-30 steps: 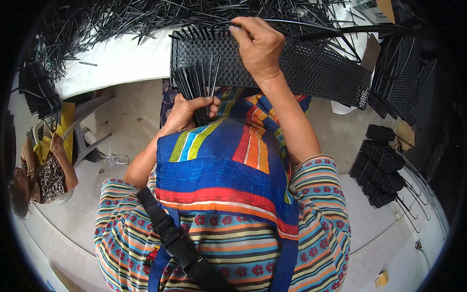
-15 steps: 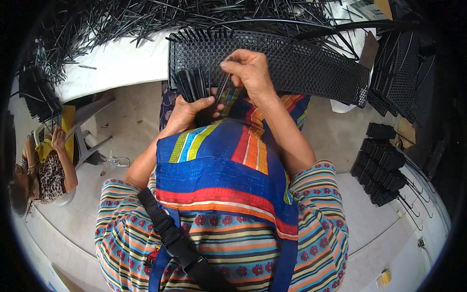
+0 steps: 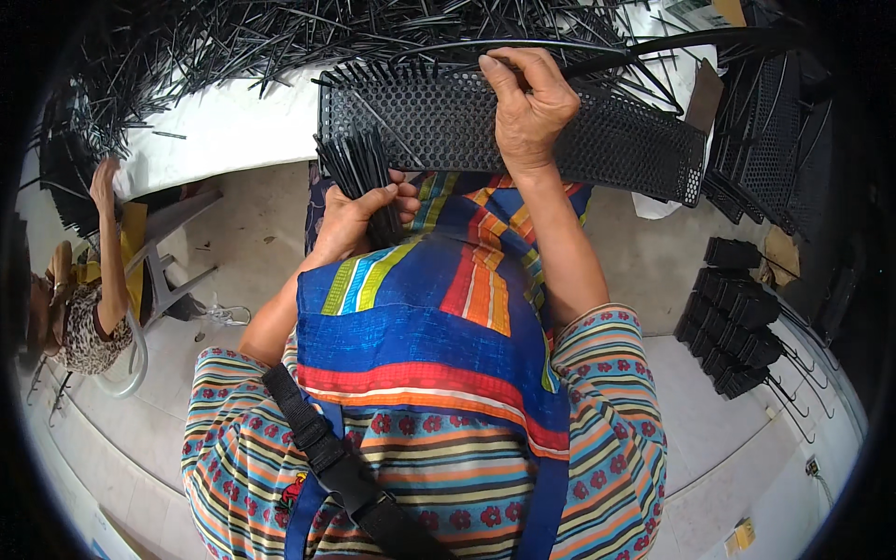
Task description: The person puts on eyeglasses, gathers a bundle of plastic ties from a pile on the table, and inserts the ties into the holes of a perforated plastic grid by hand.
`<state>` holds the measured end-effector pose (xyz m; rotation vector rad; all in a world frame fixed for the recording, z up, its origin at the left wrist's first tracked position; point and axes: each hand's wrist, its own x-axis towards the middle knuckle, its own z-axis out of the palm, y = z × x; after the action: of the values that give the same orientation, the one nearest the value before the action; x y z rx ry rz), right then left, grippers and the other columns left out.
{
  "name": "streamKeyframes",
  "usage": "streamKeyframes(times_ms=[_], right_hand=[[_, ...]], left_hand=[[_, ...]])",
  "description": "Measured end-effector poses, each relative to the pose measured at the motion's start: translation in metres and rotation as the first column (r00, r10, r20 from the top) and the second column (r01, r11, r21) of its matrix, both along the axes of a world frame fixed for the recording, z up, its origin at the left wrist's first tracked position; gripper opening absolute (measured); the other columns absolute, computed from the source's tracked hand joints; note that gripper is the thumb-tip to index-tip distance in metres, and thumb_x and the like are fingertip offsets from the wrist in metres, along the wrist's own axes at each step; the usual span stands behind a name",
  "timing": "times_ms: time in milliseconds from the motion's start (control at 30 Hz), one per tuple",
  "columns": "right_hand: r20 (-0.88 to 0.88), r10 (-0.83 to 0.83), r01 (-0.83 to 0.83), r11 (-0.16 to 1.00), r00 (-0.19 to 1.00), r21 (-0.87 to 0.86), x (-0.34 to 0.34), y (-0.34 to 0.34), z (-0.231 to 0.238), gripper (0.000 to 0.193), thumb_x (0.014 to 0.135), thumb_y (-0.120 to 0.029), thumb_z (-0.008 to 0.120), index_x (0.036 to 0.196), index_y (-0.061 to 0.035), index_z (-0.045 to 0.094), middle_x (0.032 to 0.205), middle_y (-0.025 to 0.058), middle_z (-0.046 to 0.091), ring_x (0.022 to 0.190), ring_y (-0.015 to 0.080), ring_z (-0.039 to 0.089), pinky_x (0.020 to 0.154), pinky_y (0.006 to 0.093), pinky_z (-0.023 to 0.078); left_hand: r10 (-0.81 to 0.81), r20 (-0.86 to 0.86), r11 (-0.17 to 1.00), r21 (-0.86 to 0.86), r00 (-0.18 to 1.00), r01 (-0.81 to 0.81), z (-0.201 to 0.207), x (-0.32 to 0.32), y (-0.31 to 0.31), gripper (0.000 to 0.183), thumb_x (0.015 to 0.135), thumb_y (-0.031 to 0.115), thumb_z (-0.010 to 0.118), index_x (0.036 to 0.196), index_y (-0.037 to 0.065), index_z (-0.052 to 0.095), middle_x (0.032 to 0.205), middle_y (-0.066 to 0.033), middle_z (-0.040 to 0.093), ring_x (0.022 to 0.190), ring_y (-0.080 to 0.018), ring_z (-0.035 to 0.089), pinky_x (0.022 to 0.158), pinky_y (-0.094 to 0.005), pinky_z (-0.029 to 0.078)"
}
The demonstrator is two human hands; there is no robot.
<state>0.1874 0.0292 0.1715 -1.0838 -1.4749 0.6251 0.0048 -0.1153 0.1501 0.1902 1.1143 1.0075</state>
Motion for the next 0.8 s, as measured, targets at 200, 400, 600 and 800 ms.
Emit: streamKeyframes(times_ms=[200,400,600,800], right_hand=[[0.104,-0.038,0.034,0.999,0.994,0.040,0.000,-0.007,0.007,0.008,0.076,0.000,0.076,0.082,-0.0004,0.071,0.076,0.0040,0.066,0.065,0.0096,0.059,0.058,0.0218,0.046],[0.133,-0.029,0.019,0.997,0.991,0.076,0.000,-0.007,0.009,0.008,0.076,0.001,0.076,0.082,-0.0008,0.071,0.077,0.0049,0.067,0.065,0.0110,0.061,0.058,0.0226,0.047],[0.143,-0.023,0.016,0.999,0.989,0.051,-0.002,-0.005,0.003,0.009,0.075,0.001,0.076,0.082,-0.0008,0.072,0.075,0.0050,0.067,0.063,0.0111,0.061,0.057,0.0226,0.046],[0.287,0.012,-0.037,0.996,0.958,0.081,-0.019,0.007,-0.002,0.008,0.074,-0.005,0.076,0.079,-0.0017,0.071,0.070,0.0079,0.065,0.058,0.0155,0.062,0.052,0.0266,0.045]], left_hand=[[-0.114,-0.005,0.993,-0.012,0.993,0.114,-0.002,-0.003,-0.010,0.018,0.089,-0.001,0.059,0.106,-0.003,0.062,0.082,-0.0116,0.068,0.070,-0.0176,0.067,0.062,-0.0293,0.057],[-0.241,-0.005,0.970,-0.003,0.970,0.241,0.000,-0.008,-0.020,0.012,0.087,-0.003,0.060,0.098,-0.007,0.062,0.085,-0.0143,0.070,0.072,-0.0172,0.068,0.066,-0.0290,0.057],[-0.058,0.045,0.998,0.015,0.997,0.058,0.012,-0.009,-0.016,0.015,0.087,-0.004,0.059,0.102,-0.005,0.062,0.091,-0.0149,0.070,0.076,-0.0190,0.069,0.067,-0.0298,0.059],[-0.106,0.014,0.992,-0.068,0.994,0.107,0.010,-0.009,-0.015,0.013,0.086,-0.005,0.058,0.097,-0.008,0.064,0.086,-0.0153,0.070,0.070,-0.0200,0.069,0.064,-0.0300,0.059]])
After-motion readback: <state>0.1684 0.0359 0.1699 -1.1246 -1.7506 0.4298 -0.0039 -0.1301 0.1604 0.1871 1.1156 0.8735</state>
